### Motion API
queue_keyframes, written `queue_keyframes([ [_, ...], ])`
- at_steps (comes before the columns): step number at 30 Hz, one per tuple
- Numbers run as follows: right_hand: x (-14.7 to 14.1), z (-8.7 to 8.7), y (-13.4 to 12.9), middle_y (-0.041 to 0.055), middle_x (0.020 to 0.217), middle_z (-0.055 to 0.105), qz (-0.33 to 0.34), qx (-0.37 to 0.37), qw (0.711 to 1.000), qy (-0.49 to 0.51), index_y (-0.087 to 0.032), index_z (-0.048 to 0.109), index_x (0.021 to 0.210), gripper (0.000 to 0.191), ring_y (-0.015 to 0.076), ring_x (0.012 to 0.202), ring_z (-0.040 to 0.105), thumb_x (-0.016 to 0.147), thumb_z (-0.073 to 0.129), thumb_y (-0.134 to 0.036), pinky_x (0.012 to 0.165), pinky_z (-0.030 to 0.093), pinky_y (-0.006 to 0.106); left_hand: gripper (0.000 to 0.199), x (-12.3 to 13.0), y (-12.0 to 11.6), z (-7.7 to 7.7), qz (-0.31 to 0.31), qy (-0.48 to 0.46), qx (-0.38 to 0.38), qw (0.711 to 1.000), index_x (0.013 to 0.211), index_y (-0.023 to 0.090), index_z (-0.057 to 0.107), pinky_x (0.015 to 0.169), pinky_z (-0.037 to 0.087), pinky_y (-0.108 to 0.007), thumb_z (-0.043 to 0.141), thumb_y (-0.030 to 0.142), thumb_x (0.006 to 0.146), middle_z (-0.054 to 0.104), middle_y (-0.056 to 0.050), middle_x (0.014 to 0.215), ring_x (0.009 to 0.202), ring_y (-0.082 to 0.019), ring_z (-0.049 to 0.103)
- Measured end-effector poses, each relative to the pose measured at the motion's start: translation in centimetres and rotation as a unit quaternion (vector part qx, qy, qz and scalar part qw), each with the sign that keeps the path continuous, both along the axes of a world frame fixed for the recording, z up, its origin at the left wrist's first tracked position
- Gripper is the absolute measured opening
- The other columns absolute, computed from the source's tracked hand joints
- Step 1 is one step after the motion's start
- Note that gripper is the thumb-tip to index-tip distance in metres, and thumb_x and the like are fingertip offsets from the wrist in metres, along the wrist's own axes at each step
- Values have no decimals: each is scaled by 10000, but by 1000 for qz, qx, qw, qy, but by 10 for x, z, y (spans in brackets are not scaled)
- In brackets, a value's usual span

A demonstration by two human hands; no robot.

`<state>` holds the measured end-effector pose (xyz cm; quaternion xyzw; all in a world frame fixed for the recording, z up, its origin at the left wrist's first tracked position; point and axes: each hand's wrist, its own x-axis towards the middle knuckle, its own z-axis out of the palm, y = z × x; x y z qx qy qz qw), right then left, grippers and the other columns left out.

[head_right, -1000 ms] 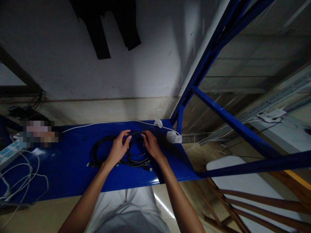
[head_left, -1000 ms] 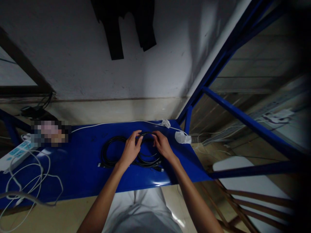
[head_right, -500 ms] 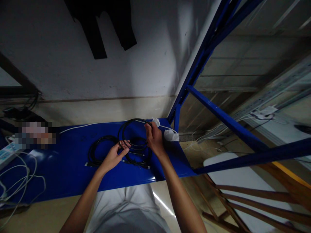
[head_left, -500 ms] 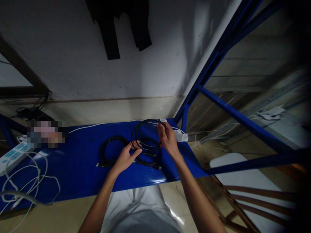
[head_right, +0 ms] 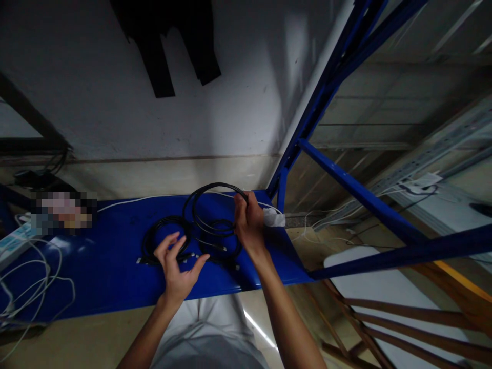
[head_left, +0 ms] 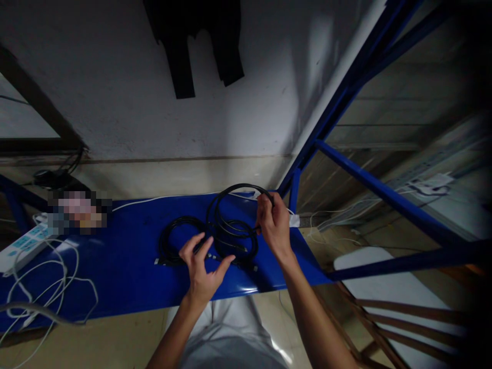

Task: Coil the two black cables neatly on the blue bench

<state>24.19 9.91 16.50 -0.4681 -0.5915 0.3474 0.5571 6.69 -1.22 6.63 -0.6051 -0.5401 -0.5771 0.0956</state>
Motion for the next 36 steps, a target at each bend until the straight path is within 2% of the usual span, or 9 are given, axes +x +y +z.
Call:
queue_keyframes([
  [3, -7, 1, -6, -59, 613, 509, -10, 6, 1000, -4, -260, 576, 1026, 348, 131, 404, 466, 1096, 504, -593, 349, 370, 235, 725, 10, -3, 19, -42, 113, 16, 993, 1508, 265, 589, 1095, 522, -506, 904, 329, 859, 637, -166, 1403, 1271, -314, 626],
  [6, -14, 1, -10, -51, 627, 523, -18, 9, 1000, -15, -253, 596, 1054, 341, 134, 421, 478, 1104, 495, -576, 378, 404, 246, 639, 15, 6, 27, -48, 148, 19, 988, 1471, 299, 654, 1043, 560, -469, 885, 271, 875, 639, -154, 1422, 1257, -308, 635],
  [10, -20, -2, -14, -63, 620, 501, -10, -9, 1000, 6, -255, 599, 1097, 347, 131, 397, 470, 1107, 480, -581, 365, 418, 248, 566, 13, 19, 21, -70, 138, 19, 988, 1417, 343, 711, 1024, 599, -459, 824, 138, 901, 679, -123, 1391, 1248, -295, 643],
  [15, -22, -7, -16, -53, 638, 511, -13, -22, 999, 21, -251, 606, 1109, 378, 133, 415, 488, 1096, 483, -608, 342, 427, 234, 601, 6, 25, 12, -149, 116, 7, 982, 1529, 333, 613, 1016, 641, -435, 618, 41, 1005, 727, -111, 1301, 1200, -245, 701],
  [18, -23, -9, -16, -55, 641, 506, -11, -20, 999, 30, -253, 606, 1117, 384, 132, 414, 486, 1093, 484, -616, 339, 435, 234, 595, 5, 28, 8, -164, 100, 9, 981, 1553, 315, 583, 997, 660, -430, 570, 38, 1027, 719, -121, 1289, 1200, -244, 716],
  [24, -25, -8, -16, -62, 615, 486, -12, -25, 998, 47, -255, 588, 1091, 385, 133, 396, 470, 1089, 489, -627, 330, 431, 241, 520, 5, 33, 4, -156, 71, 11, 985, 1499, 272, 613, 981, 668, -391, 573, 45, 1033, 704, -123, 1286, 1166, -225, 732],
  [28, -24, -5, -16, -67, 607, 461, -14, -29, 997, 68, -259, 579, 1062, 381, 132, 387, 437, 1074, 518, -635, 324, 414, 253, 350, 6, 33, 8, -121, 57, 21, 991, 1333, 230, 682, 939, 668, -364, 641, 86, 1017, 680, -118, 1250, 1085, -206, 739],
  [31, -23, -3, -17, -72, 587, 466, -19, -30, 997, 70, -260, 572, 1060, 388, 132, 372, 441, 1075, 512, -644, 320, 412, 254, 244, 9, 32, 14, -92, 26, 22, 995, 1199, 213, 691, 929, 649, -386, 744, 142, 971, 674, -111, 1182, 1054, -216, 723],
  [36, -23, -3, -19, -74, 573, 464, -17, -36, 995, 89, -261, 574, 1053, 396, 137, 358, 456, 1058, 542, -655, 305, 399, 258, 227, 13, 29, 20, -66, -9, -12, 998, 1175, 232, 712, 976, 595, -437, 774, 186, 962, 700, -95, 1149, 1103, -242, 680],
])
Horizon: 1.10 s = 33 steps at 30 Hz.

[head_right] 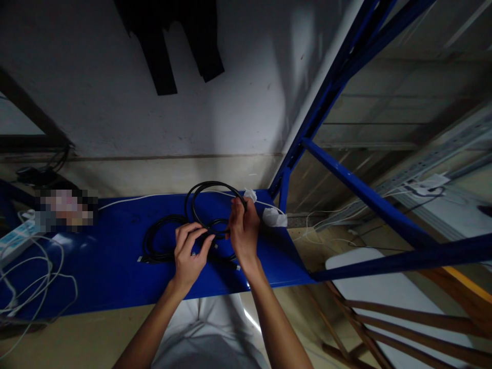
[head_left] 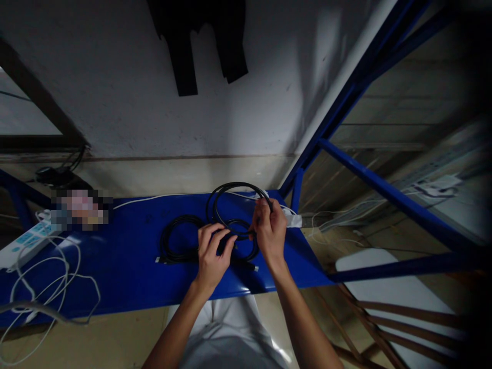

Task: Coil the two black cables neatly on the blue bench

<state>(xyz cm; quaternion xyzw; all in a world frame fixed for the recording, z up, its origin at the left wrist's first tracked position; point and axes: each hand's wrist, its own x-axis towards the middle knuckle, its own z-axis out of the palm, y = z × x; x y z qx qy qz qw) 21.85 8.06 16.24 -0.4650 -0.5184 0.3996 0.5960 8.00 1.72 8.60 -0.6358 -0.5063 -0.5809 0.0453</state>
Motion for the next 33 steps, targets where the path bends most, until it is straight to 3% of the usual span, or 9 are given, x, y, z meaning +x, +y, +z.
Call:
queue_keyframes([
  [6, -3, -1, -1, -79, 582, 473, 2, 10, 1000, 10, -252, 575, 1037, 389, 121, 359, 453, 1069, 539, -638, 304, 386, 234, 118, -3, 0, 0, 8, 0, -6, 1000, 1062, 240, 766, 966, 556, -415, 763, 174, 964, 694, -86, 1137, 1096, -237, 655],
  [11, -4, -4, 0, -84, 572, 470, 7, 5, 1000, 19, -241, 587, 1035, 408, 118, 352, 444, 1053, 564, -649, 302, 380, 229, 47, -6, 0, 1, -49, -83, -46, 994, 1054, 227, 718, 965, 527, -392, 686, 216, 1022, 707, -80, 1065, 1038, -222, 670],
  [15, -3, -5, -1, -82, 588, 474, 8, 3, 1000, 15, -241, 600, 1053, 406, 117, 361, 452, 1049, 575, -647, 303, 403, 228, 138, -9, -2, 3, -102, -283, -108, 947, 1053, 216, 622, 908, 534, -345, 568, 335, 1097, 733, -81, 1030, 983, -199, 697],
  [18, -2, -5, -3, -85, 577, 469, 9, 2, 1000, 14, -241, 598, 1054, 408, 115, 355, 445, 1047, 577, -648, 300, 398, 227, 212, -13, -3, 6, -108, -363, -135, 916, 1048, 215, 574, 851, 517, -319, 563, 420, 1100, 760, -76, 988, 892, -176, 683],
  [21, -1, -4, -5, -89, 560, 465, 8, 2, 1000, 13, -242, 597, 1042, 398, 117, 347, 449, 1052, 576, -639, 301, 395, 224, 275, -19, -3, 9, -88, -427, -124, 891, 1022, 213, 561, 786, 486, -289, 592, 479, 1082, 721, -34, 868, 782, -150, 622],
  [24, 2, -3, -6, -87, 566, 470, -3, 9, 1000, 10, -243, 603, 1035, 376, 120, 346, 468, 1056, 581, -617, 301, 396, 226, 308, -31, 0, 13, -79, -489, -75, 866, 954, 207, 561, 768, 465, -273, 645, 486, 1054, 579, 26, 749, 724, -127, 547],
  [27, 8, 0, -8, -87, 569, 476, -13, 16, 1000, 11, -245, 605, 1038, 355, 118, 346, 461, 1057, 583, -599, 305, 382, 225, 333, -60, 6, 12, -59, -508, -26, 859, 924, 200, 565, 785, 467, -274, 732, 478, 995, 491, 56, 702, 704, -116, 519],
  [29, 12, 3, -9, -83, 576, 482, -17, 19, 1000, 14, -245, 608, 1041, 351, 117, 354, 460, 1057, 583, -595, 311, 366, 223, 352, -93, 13, 4, -26, -496, -23, 867, 944, 196, 583, 776, 461, -264, 778, 489, 949, 474, 70, 674, 692, -113, 528],
  [33, 18, 9, -12, -79, 600, 494, -27, 25, 999, 27, -246, 613, 1028, 334, 115, 365, 474, 1052, 603, -579, 311, 356, 221, 391, -181, 27, -29, 91, -400, -119, 904, 1025, 167, 646, 748, 480, -260, 772, 512, 893, 625, 25, 746, 688, -119, 582],
])
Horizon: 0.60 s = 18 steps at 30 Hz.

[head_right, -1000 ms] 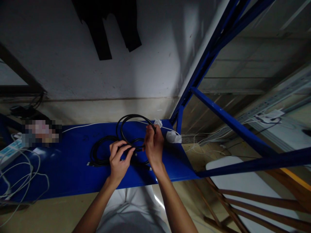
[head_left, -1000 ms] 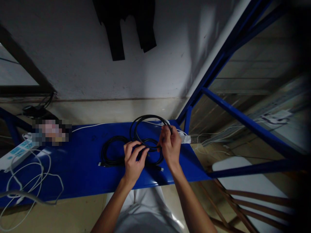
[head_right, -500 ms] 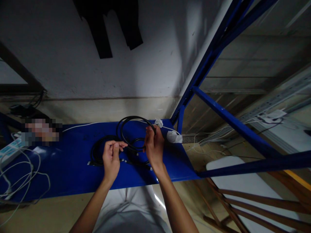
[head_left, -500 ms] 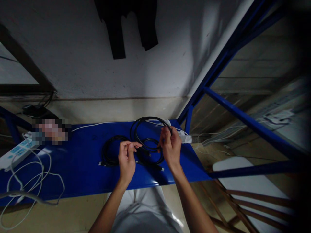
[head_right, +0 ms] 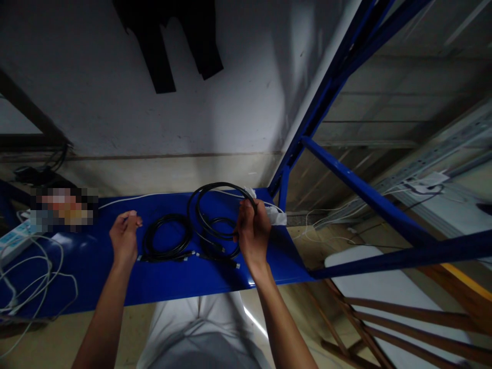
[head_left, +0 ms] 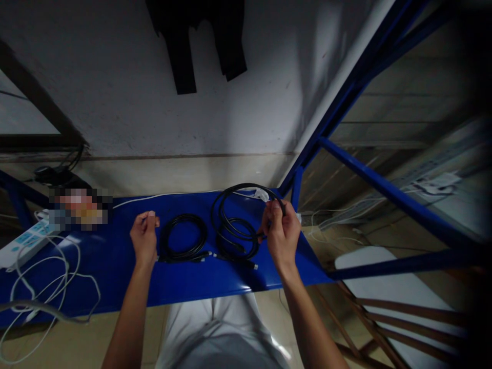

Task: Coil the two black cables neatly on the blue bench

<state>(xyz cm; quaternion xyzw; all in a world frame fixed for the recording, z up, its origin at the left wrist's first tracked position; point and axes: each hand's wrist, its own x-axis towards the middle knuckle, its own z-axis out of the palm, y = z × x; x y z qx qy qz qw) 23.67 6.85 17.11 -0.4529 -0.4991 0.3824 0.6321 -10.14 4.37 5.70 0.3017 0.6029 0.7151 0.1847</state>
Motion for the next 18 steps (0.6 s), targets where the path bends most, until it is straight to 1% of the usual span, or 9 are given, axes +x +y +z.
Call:
queue_keyframes([
  [2, 2, 2, -2, -82, 597, 491, 1, 3, 1000, 9, -249, 611, 1022, 323, 114, 363, 471, 1050, 616, -570, 307, 356, 220, 396, -42, 6, -19, 18, 74, -87, 993, 1019, 159, 658, 722, 497, -271, 696, 536, 903, 663, -2, 781, 703, -146, 618],
  [4, 2, 3, -3, -87, 593, 485, 8, 6, 1000, 22, -251, 608, 1021, 315, 111, 361, 463, 1048, 623, -565, 309, 359, 218, 389, -72, 11, -33, 4, 186, -183, 965, 1010, 155, 689, 758, 526, -303, 590, 524, 939, 696, -33, 810, 765, -185, 663],
  [6, 1, 4, -3, -89, 595, 482, 16, 7, 999, 38, -254, 604, 1012, 311, 106, 359, 456, 1046, 630, -562, 312, 362, 214, 353, -87, 14, -41, -18, 223, -224, 949, 953, 161, 726, 825, 550, -359, 611, 491, 908, 720, -55, 797, 797, -226, 688],
  [8, 0, 4, -2, -93, 591, 474, 23, 7, 998, 51, -255, 603, 1005, 309, 101, 357, 449, 1044, 636, -560, 310, 359, 207, 322, -88, 13, -42, -32, 238, -237, 941, 944, 172, 753, 937, 550, -430, 639, 468, 887, 757, -88, 873, 896, -272, 711],
  [10, -2, 3, -1, -99, 577, 461, 34, 4, 998, 58, -254, 602, 1004, 308, 97, 350, 439, 1046, 635, -557, 306, 359, 198, 347, -76, 9, -37, -14, 282, -232, 931, 1055, 182, 772, 1096, 486, -523, 637, 466, 908, 770, -133, 1091, 1118, -325, 694],
  [13, -5, 3, 0, -103, 585, 456, 56, -3, 996, 73, -250, 602, 1005, 309, 84, 349, 423, 1052, 631, -555, 303, 367, 183, 457, -41, -8, -20, 26, 362, -186, 913, 1317, 210, 725, 1254, 312, -635, 612, 496, 979, 657, -170, 1418, 1424, -373, 539],
  [15, -9, 3, 1, -101, 610, 462, 70, -11, 994, 89, -246, 602, 1008, 318, 74, 362, 415, 1044, 645, -559, 305, 375, 175, 497, -8, -25, -8, -16, 344, -144, 928, 1403, 239, 682, 1276, 316, -615, 609, 531, 1008, 637, -155, 1460, 1448, -354, 534],
  [16, -11, 4, 2, -102, 620, 459, 78, -14, 992, 100, -244, 600, 1009, 326, 69, 367, 405, 1036, 655, -564, 306, 380, 172, 511, 11, -34, -5, -59, 303, -126, 943, 1433, 255, 659, 1256, 375, -577, 610, 548, 1016, 656, -144, 1445, 1412, -334, 576],
  [18, -18, 4, 2, -107, 634, 435, 100, -22, 986, 130, -242, 591, 1006, 349, 61, 374, 375, 1017, 676, -580, 310, 396, 172, 567, 50, -52, -2, -162, 155, -108, 968, 1489, 263, 607, 1148, 514, -510, 614, 583, 1022, 695, -144, 1406, 1285, -304, 683],
])
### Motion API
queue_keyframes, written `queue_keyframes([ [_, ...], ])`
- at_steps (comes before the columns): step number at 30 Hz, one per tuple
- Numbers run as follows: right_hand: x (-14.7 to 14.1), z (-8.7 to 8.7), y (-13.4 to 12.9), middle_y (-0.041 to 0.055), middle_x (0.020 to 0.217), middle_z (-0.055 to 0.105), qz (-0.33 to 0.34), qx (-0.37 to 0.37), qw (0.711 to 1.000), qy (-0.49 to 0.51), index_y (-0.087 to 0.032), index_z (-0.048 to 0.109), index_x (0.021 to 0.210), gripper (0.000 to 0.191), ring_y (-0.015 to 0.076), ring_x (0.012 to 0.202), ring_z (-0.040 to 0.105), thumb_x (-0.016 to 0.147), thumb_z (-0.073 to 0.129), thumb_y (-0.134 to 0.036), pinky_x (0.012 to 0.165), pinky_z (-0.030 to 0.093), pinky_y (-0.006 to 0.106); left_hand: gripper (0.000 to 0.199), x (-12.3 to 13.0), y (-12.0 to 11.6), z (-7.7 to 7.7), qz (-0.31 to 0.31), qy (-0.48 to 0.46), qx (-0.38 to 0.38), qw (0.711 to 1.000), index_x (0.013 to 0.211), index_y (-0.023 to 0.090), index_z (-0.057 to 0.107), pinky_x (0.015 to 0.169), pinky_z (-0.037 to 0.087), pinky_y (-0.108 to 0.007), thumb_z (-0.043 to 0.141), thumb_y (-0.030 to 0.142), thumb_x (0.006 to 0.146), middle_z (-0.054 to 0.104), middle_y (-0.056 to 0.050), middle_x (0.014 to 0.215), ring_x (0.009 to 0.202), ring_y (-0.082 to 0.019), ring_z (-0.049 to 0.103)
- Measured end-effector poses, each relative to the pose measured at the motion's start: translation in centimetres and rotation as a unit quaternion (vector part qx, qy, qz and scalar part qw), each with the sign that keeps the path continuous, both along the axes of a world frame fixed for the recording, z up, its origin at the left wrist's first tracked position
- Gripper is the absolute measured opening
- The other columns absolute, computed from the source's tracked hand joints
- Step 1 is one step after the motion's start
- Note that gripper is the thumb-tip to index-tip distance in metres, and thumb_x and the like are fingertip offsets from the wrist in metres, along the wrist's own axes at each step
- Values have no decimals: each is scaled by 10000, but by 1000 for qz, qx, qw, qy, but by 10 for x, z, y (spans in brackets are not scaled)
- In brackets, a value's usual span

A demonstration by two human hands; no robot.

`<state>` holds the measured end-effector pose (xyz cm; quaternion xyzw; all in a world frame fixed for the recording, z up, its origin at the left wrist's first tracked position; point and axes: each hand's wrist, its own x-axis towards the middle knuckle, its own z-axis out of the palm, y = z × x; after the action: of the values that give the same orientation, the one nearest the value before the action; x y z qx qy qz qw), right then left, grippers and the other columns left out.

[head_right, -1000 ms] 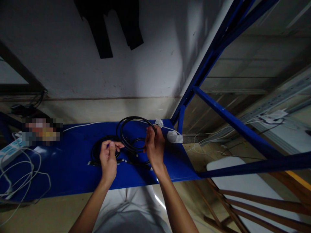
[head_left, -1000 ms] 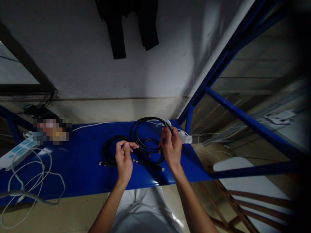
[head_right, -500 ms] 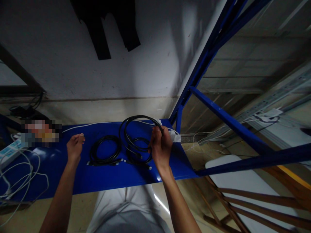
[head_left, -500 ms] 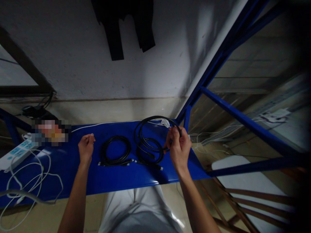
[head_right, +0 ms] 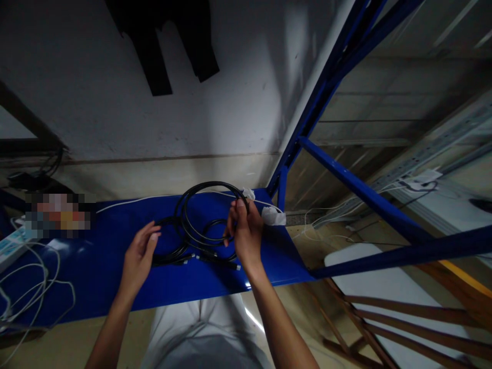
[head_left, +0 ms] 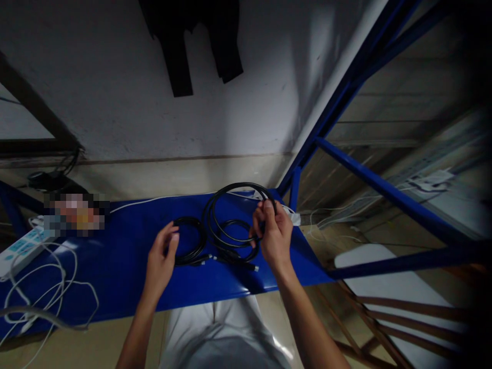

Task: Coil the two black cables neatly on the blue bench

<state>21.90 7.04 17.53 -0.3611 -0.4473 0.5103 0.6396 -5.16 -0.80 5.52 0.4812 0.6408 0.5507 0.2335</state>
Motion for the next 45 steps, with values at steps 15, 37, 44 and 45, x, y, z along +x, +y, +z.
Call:
queue_keyframes([
  [15, -54, -50, -8, -131, 582, 429, 190, -72, 973, -107, -242, 535, 1071, 398, 89, 357, 391, 1048, 542, -639, 338, 422, 198, 628, 70, -43, 26, -19, -459, 7, 888, 1432, 244, 640, 961, 588, -443, 713, 646, 954, 750, -149, 1259, 1082, -277, 758],
  [37, -30, -140, -56, 143, 1478, 630, 149, 152, 882, -420, -302, 528, 1558, 496, 338, 1420, 579, 1072, 617, -278, 1204, 498, 602, 302, 49, -24, -17, 174, -487, 122, 847, 1091, 199, 687, 958, 559, -324, 875, 288, 872, 682, -8, 1013, 892, -115, 647],
  [44, 35, -142, -47, 167, 1380, 660, 90, 185, 806, -556, -261, 634, 1454, 514, 383, 1288, 619, 988, 769, -429, 1083, 543, 614, 419, 53, -33, -13, 145, -417, 51, 896, 1233, 245, 746, 1256, 388, -314, 897, 303, 847, 709, -52, 1377, 1397, -186, 596],
  [45, 42, -146, -47, 163, 1357, 671, 92, 188, 796, -569, -259, 667, 1409, 472, 375, 1264, 629, 983, 775, -431, 1062, 551, 601, 438, 52, -37, -11, 143, -400, 38, 905, 1244, 248, 751, 1270, 375, -333, 901, 324, 839, 709, -53, 1384, 1422, -203, 580],
])
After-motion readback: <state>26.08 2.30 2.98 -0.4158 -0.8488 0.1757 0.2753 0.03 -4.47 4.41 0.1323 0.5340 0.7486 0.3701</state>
